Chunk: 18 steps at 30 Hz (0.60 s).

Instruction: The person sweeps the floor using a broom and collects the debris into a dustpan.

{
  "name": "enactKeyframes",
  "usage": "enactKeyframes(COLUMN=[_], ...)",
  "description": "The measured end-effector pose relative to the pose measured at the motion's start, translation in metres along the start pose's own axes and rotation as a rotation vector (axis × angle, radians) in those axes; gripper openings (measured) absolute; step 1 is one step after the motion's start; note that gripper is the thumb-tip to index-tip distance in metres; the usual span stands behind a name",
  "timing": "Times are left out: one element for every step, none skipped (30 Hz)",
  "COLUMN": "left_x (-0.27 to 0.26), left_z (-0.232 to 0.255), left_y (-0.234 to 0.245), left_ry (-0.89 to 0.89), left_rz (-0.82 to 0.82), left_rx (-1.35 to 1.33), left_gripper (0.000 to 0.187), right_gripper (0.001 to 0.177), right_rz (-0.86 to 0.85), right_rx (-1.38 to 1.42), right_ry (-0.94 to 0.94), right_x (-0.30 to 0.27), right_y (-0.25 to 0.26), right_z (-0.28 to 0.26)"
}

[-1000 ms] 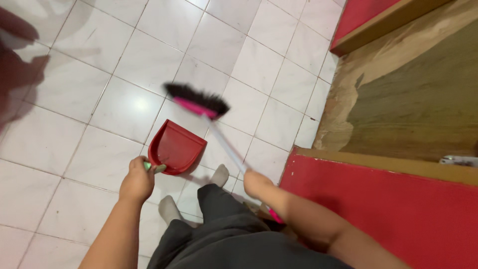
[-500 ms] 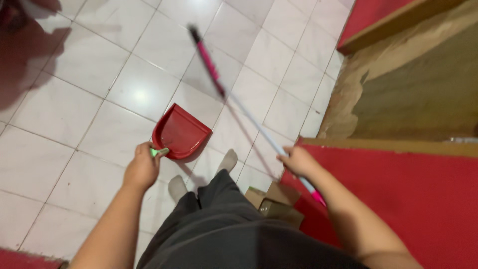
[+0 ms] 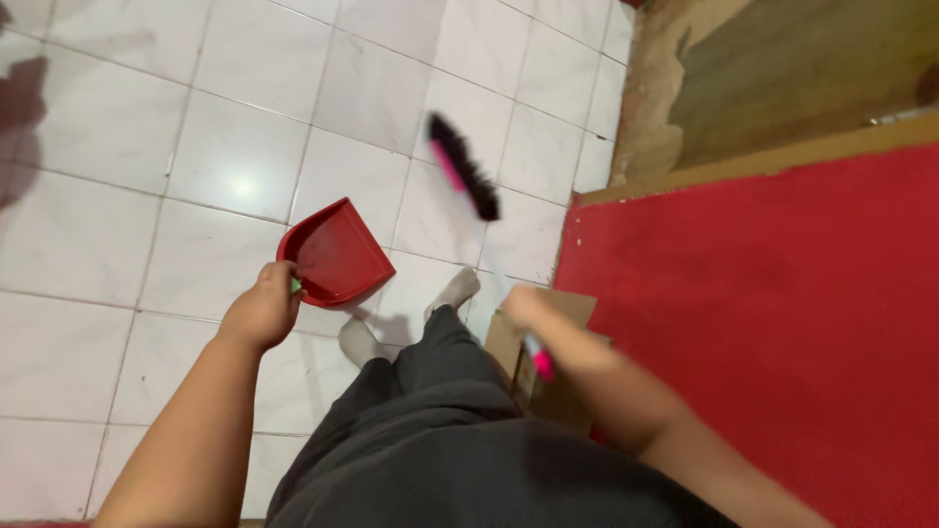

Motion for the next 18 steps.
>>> enactKeyframes(left_x=[0.004, 0.008, 0.01, 0.01, 0.012, 0.014, 0.013, 0.012, 0.011, 0.011, 0.009, 0.006, 0.004, 0.001, 0.0, -0.002, -0.003, -0.002], left_z=[0.0, 0.0, -0.001, -0.001, -0.001, -0.001, -0.001, -0.001, 0.0, 0.003, 0.005, 0.009, 0.013, 0.017, 0.023, 0.03, 0.037, 0.045], left_y=[-0.003, -0.005, -0.008, -0.012, -0.012, -0.011, -0.012, -0.013, -0.014, -0.013, -0.013, -0.014, -0.016, -0.019, -0.022, -0.025, -0.029, -0.033], left_ry=[0.019, 0.039, 0.059, 0.063, 0.066, 0.069, 0.064, 0.06, 0.056, 0.038, 0.023, 0.007, -0.002, -0.011, -0.026, -0.055, -0.087, -0.119], left_rz=[-0.016, -0.032, -0.048, -0.055, -0.059, -0.063, -0.063, -0.064, -0.064, -0.052, -0.043, -0.034, -0.024, -0.014, -0.006, 0.005, 0.016, 0.027], left_rx=[-0.012, -0.023, -0.033, -0.034, -0.031, -0.029, -0.021, -0.013, -0.004, -0.012, -0.018, -0.024, -0.029, -0.034, -0.036, -0.028, -0.021, -0.015], left_gripper=[0.041, 0.04, 0.038, 0.039, 0.04, 0.04, 0.039, 0.037, 0.036, 0.036, 0.036, 0.037, 0.037, 0.038, 0.038, 0.038, 0.038, 0.038], right_gripper=[0.031, 0.031, 0.031, 0.031, 0.031, 0.032, 0.034, 0.037, 0.039, 0.041, 0.044, 0.044, 0.043, 0.043, 0.043, 0.043, 0.043, 0.039], right_rz=[-0.031, -0.074, -0.123, -0.178, -0.232, -0.25, -0.27, -0.29, -0.256, -0.221, -0.19, -0.151, -0.112, -0.074, -0.026, 0.022, 0.07, 0.097], right_rx=[0.064, 0.164, 0.287, 0.415, 0.532, 0.582, 0.628, 0.673, 0.667, 0.661, 0.656, 0.665, 0.677, 0.689, 0.635, 0.579, 0.524, 0.516], right_ry=[0.041, 0.062, 0.07, 0.07, 0.073, 0.071, 0.067, 0.065, 0.034, 0.004, -0.028, -0.058, -0.089, -0.12, -0.156, -0.193, -0.23, -0.235], right_x=[-0.032, -0.064, -0.095, -0.121, -0.144, -0.162, -0.182, -0.198, -0.21, -0.22, -0.228, -0.23, -0.23, -0.23, -0.229, -0.224, -0.218, -0.207], right_y=[-0.02, -0.034, -0.041, -0.042, -0.041, -0.037, -0.034, -0.03, -0.023, -0.016, -0.013, -0.006, 0.001, 0.006, 0.01, 0.016, 0.023, 0.029], right_z=[-0.008, -0.014, -0.019, -0.023, -0.028, -0.031, -0.031, -0.029, -0.021, -0.01, 0.002, 0.017, 0.034, 0.051, 0.069, 0.087, 0.106, 0.122])
Point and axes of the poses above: each hand's wrist, its own x-axis towards the middle knuckle, its own y-axis out of the back of the hand, z = x × y, the point moved 8 cm from there along x, towards the middle knuckle, and after that the axes turned 6 degrees about y, right-handed, at the moved point
